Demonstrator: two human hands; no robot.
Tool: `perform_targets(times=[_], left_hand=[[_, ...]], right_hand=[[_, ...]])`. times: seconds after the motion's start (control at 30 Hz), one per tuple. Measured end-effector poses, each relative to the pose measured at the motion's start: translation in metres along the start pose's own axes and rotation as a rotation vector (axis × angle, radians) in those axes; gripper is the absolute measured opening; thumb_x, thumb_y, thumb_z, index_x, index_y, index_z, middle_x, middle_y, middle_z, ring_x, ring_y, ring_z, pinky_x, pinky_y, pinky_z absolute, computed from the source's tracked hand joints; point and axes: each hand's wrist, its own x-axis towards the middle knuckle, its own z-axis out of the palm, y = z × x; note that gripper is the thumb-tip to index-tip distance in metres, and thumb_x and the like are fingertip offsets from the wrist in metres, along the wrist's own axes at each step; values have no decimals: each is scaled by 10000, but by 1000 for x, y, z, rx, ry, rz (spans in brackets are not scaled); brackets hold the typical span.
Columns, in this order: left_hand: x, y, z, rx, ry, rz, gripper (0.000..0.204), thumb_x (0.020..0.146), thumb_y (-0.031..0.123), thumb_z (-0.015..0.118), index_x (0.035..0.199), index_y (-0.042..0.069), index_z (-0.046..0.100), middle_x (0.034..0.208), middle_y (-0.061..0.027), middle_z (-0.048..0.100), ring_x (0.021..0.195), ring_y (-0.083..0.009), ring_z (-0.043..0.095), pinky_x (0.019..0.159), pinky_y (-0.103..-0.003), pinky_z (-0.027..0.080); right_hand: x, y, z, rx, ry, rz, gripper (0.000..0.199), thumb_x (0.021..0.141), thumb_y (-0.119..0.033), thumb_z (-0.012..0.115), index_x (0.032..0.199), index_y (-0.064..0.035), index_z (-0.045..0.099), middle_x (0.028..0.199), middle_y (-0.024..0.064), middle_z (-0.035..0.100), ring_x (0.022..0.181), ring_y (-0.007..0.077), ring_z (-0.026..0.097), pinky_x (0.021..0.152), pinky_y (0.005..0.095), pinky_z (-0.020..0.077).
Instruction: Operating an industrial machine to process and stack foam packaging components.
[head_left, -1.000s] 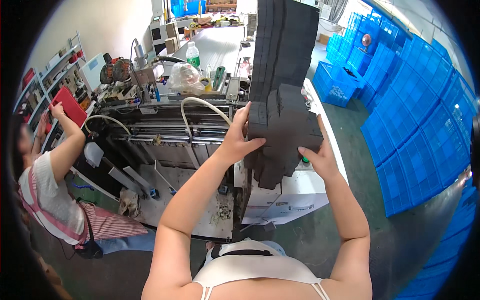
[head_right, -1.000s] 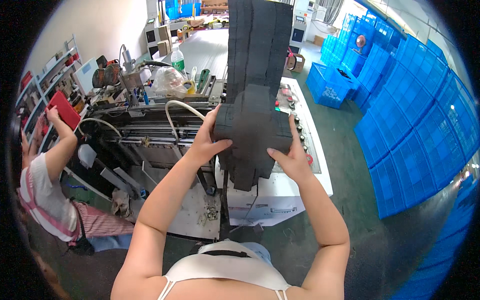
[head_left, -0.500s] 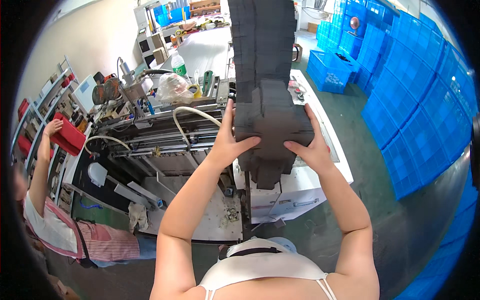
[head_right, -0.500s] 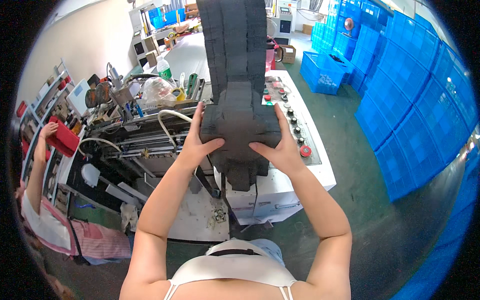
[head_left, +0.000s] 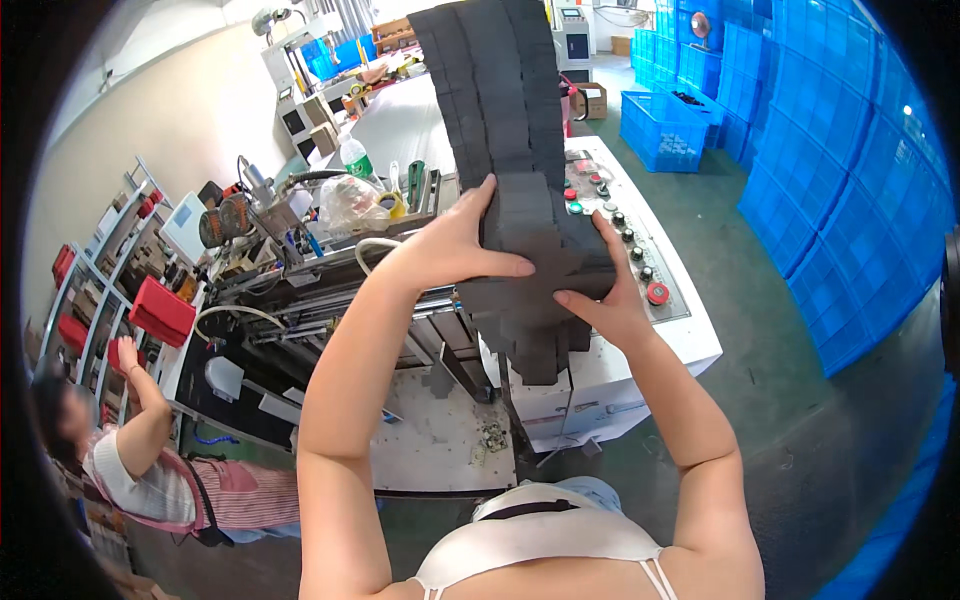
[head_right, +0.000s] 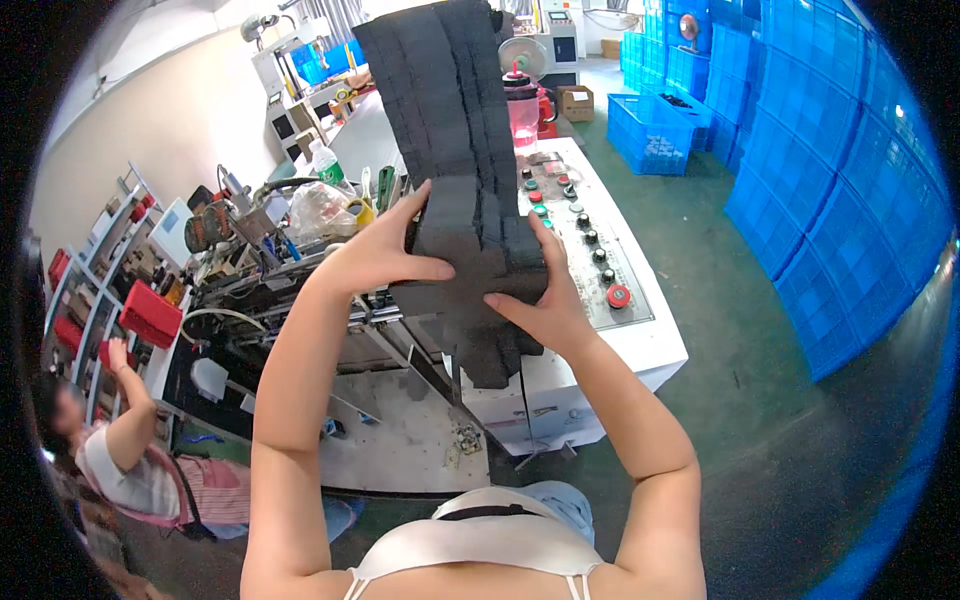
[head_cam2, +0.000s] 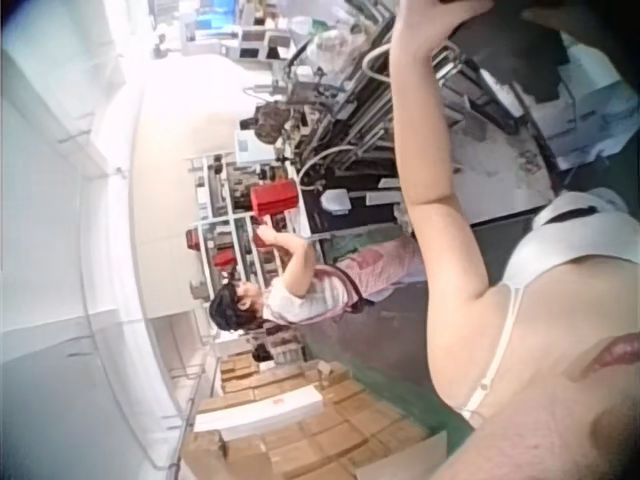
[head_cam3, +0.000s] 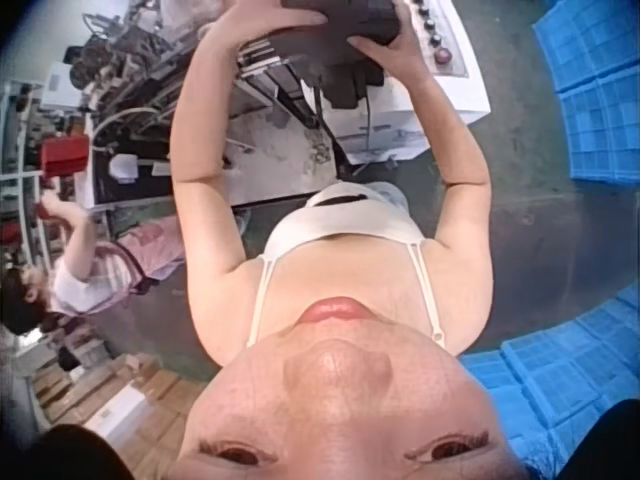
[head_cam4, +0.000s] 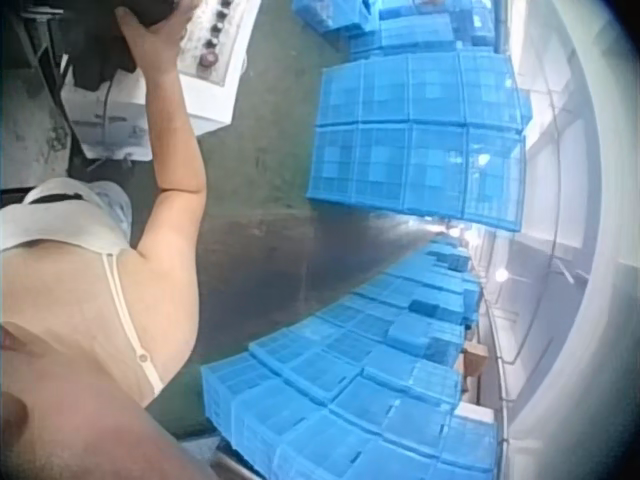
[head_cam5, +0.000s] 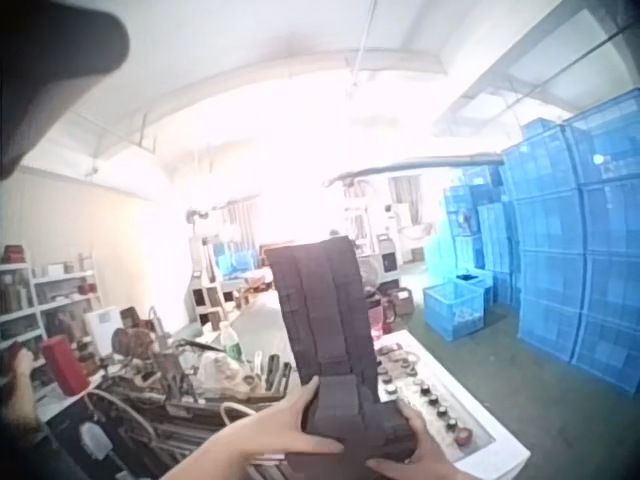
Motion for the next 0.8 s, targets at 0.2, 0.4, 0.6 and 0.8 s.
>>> perform_targets(times=[0.2,0.4,0.6,0.8], left_hand=[[-5,13,13,-153,38,-72,1033,555,335,711,1288,-161,178,1279,-296,329,1212,-335,355,992,-322,295],[-1,19,15,-100,62,-95,1025,553,328,672,1283,-174,157,1304,-313,275,1225,-345,331,993,-307,294],[7,22,10,-250,-4,-241,1026,565,282,678,1304,-155,117,1332,-299,242,1257,-296,273,1014,-297,232],[8,18,12,-223,39,-175,1026,581,293,681,1297,-169,108,1341,-305,225,1270,-314,251,1030,-301,199]], right_hand=[[13,-20,-25,-179,-189,-14,1054,591,-213,784,1372,-20,104,1365,223,211,1280,332,207,1034,385,193],[68,-80,-16,-682,-473,230,1078,543,-307,780,1337,66,154,1349,281,244,1303,346,170,1039,369,211],[79,-82,13,-955,-512,269,1121,514,-393,782,1314,103,172,1346,282,249,1302,366,158,1002,551,209],[80,-69,8,-832,-463,196,1149,492,-396,795,1306,119,169,1346,294,234,1288,383,186,1035,425,224]])
